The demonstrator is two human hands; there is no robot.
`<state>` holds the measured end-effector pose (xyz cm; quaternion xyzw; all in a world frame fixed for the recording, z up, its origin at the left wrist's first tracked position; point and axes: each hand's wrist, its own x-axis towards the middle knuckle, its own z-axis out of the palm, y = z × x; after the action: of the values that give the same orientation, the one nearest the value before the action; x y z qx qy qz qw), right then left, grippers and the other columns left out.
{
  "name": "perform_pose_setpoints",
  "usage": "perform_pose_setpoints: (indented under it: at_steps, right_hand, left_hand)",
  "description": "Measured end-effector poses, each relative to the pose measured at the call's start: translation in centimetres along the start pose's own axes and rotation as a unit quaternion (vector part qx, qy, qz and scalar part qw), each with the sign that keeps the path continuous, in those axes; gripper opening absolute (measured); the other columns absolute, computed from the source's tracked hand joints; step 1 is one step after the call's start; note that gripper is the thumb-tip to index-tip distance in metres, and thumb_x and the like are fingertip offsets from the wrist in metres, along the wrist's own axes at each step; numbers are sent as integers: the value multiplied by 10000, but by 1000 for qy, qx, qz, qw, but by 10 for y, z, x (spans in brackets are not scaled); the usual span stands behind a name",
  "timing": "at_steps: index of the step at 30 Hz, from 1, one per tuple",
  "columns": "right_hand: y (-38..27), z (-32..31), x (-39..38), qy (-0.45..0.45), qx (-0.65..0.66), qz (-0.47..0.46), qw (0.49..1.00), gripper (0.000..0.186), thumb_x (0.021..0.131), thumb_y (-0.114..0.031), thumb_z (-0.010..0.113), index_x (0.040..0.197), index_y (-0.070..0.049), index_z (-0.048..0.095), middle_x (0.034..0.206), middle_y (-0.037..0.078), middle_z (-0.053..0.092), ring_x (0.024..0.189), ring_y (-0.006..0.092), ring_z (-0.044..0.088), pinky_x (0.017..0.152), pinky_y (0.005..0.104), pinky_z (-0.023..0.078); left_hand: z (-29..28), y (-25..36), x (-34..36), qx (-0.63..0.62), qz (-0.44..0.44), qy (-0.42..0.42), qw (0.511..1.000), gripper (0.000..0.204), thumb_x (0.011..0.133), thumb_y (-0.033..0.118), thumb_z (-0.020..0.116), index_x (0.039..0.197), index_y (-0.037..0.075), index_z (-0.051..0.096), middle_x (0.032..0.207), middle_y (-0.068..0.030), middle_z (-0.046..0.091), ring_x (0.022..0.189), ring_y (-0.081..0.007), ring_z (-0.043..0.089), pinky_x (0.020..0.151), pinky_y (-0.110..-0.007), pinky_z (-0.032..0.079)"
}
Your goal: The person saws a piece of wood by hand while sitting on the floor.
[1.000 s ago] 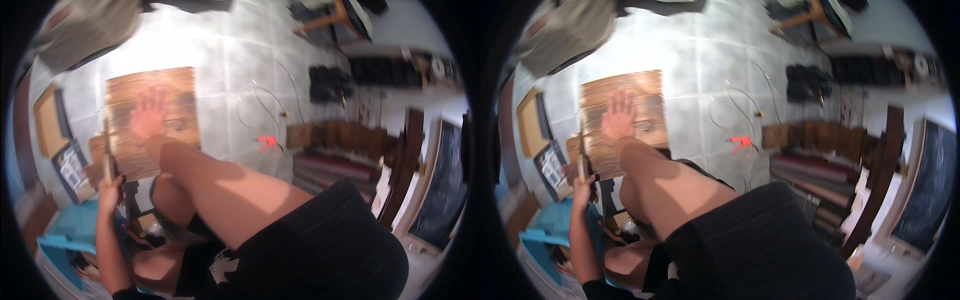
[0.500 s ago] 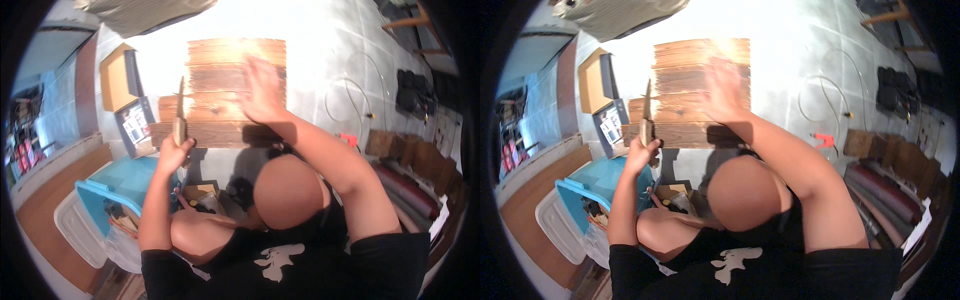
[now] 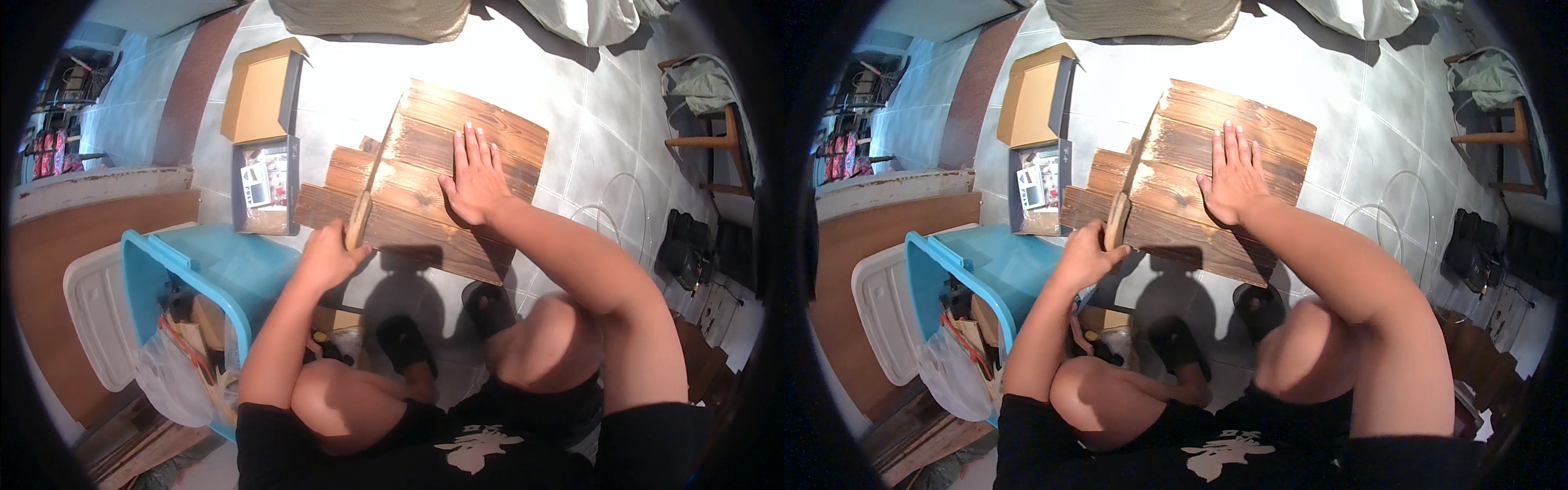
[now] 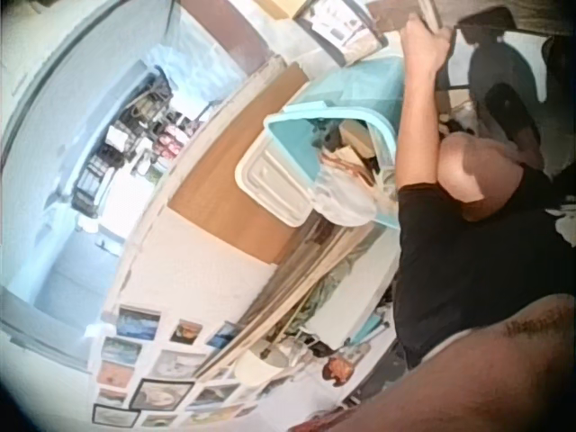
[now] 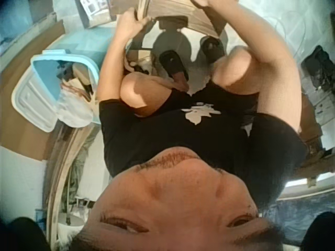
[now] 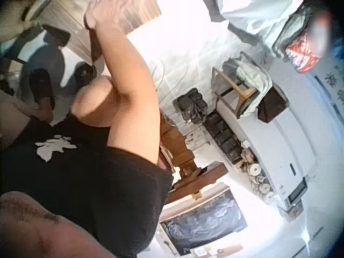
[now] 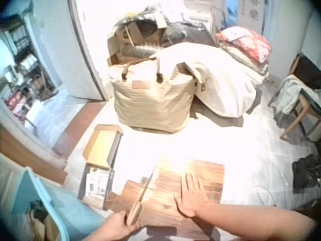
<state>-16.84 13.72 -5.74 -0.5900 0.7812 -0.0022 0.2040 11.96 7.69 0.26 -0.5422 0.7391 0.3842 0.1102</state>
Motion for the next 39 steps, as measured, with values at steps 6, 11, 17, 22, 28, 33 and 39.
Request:
perform_pose_setpoints:
  at_steps: [6,11,17,22,28,33,39]
  right_hand:
    - [-59,19,-4,111,72,254,958,769,1046,-395,394,1653,-29,95,1724,232,-18,1600,384,-40,1285,525,4]
    - [-79,41,7,201,135,467,850,719,1049,-376,416,1667,-124,148,1734,190,30,1603,371,-7,1284,536,-4]
    - [-90,39,24,227,127,524,811,678,1052,-390,397,1655,-140,214,1730,182,95,1603,371,37,1280,564,23]
    - [-88,50,32,215,74,542,809,676,1050,-400,394,1650,-139,225,1724,188,115,1601,373,53,1277,575,40]
    - [-91,46,36,213,68,545,808,676,1044,-389,406,1648,-139,235,1719,191,138,1597,380,76,1273,579,59]
    - [-88,47,38,213,62,552,804,671,1040,-394,418,1641,-140,260,1717,185,153,1595,377,94,1272,575,75]
    - [-87,58,38,240,37,542,804,670,1036,-406,423,1636,-144,280,1713,193,168,1588,387,121,1259,597,96]
  left_hand:
    - [28,-31,-6,-18,84,133,987,378,826,256,812,967,-29,609,987,-271,664,970,-472,634,859,-506,523]
    - [32,-17,-7,-46,66,123,989,313,793,189,713,946,-36,558,1006,-313,622,998,-509,594,878,-556,500]
    - [8,-6,7,-115,4,20,993,334,809,177,660,1001,-76,555,988,-348,670,1002,-538,633,873,-535,523]
    - [22,-16,17,-179,48,1,983,288,820,163,625,1018,-46,643,930,-313,687,952,-512,658,839,-513,529]
    - [34,-8,19,-175,-49,27,983,245,830,158,616,976,-32,666,926,-296,687,918,-508,649,828,-528,523]
    - [32,-14,6,-116,-18,59,991,264,821,176,628,971,-39,657,942,-313,682,940,-524,641,819,-547,523]
    - [11,-8,11,-135,-44,29,989,253,820,181,609,920,-47,654,906,-324,673,918,-531,639,791,-557,522]
